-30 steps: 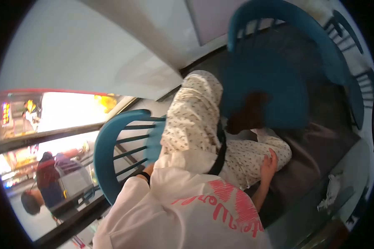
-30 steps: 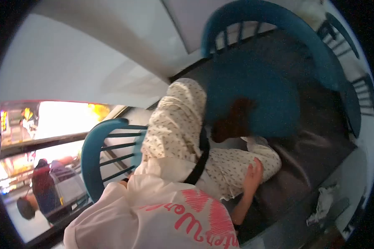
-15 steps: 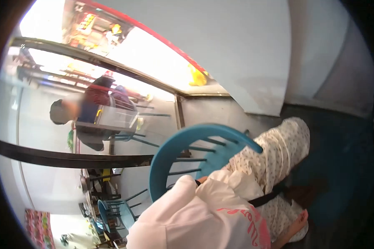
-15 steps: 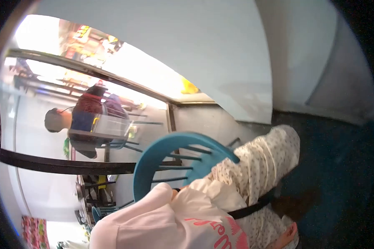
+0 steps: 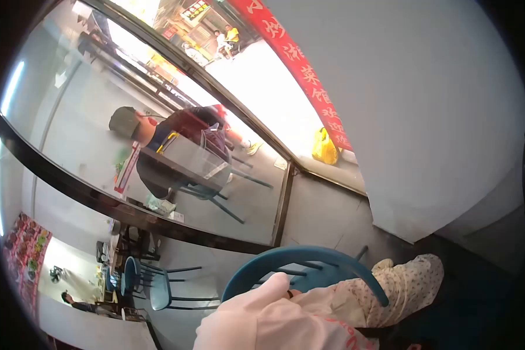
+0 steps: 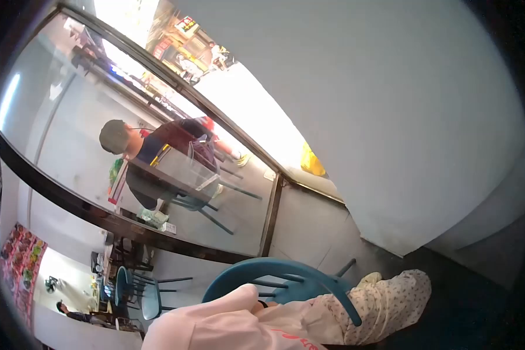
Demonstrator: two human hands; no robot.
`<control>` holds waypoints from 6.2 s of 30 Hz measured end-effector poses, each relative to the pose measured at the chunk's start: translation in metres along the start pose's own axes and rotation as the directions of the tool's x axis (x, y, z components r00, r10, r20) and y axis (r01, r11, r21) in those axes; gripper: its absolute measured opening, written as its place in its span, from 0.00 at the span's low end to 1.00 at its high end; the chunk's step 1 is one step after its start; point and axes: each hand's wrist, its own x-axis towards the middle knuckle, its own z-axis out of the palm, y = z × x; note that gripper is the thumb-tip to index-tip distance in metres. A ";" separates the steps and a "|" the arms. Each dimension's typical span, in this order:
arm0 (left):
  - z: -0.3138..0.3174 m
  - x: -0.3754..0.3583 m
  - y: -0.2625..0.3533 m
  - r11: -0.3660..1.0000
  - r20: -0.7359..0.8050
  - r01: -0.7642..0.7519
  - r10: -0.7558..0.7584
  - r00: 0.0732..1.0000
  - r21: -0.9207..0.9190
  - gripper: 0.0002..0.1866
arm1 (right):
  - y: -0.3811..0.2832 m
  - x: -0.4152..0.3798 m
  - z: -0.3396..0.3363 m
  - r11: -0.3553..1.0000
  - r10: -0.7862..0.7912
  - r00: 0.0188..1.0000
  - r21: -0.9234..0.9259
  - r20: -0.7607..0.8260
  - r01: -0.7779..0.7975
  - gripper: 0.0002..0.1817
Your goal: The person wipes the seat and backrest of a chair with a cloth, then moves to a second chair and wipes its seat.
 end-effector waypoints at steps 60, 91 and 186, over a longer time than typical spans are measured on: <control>-0.119 -0.026 0.583 0.310 -0.191 -0.867 0.894 0.406 -0.390 0.30 | 0.013 -0.029 0.024 0.980 -0.193 0.924 -0.118 -0.331 0.162 0.54; -0.057 -0.081 0.438 -0.348 0.109 -0.623 0.915 -0.389 0.700 0.05 | 0.051 -0.081 0.002 0.878 0.417 0.828 0.400 -0.375 -0.262 0.23; -0.050 -0.083 0.415 -0.110 -0.166 -0.869 0.963 -0.214 0.483 0.19 | -0.107 -0.067 0.010 0.388 0.074 0.846 0.797 -0.527 0.463 0.17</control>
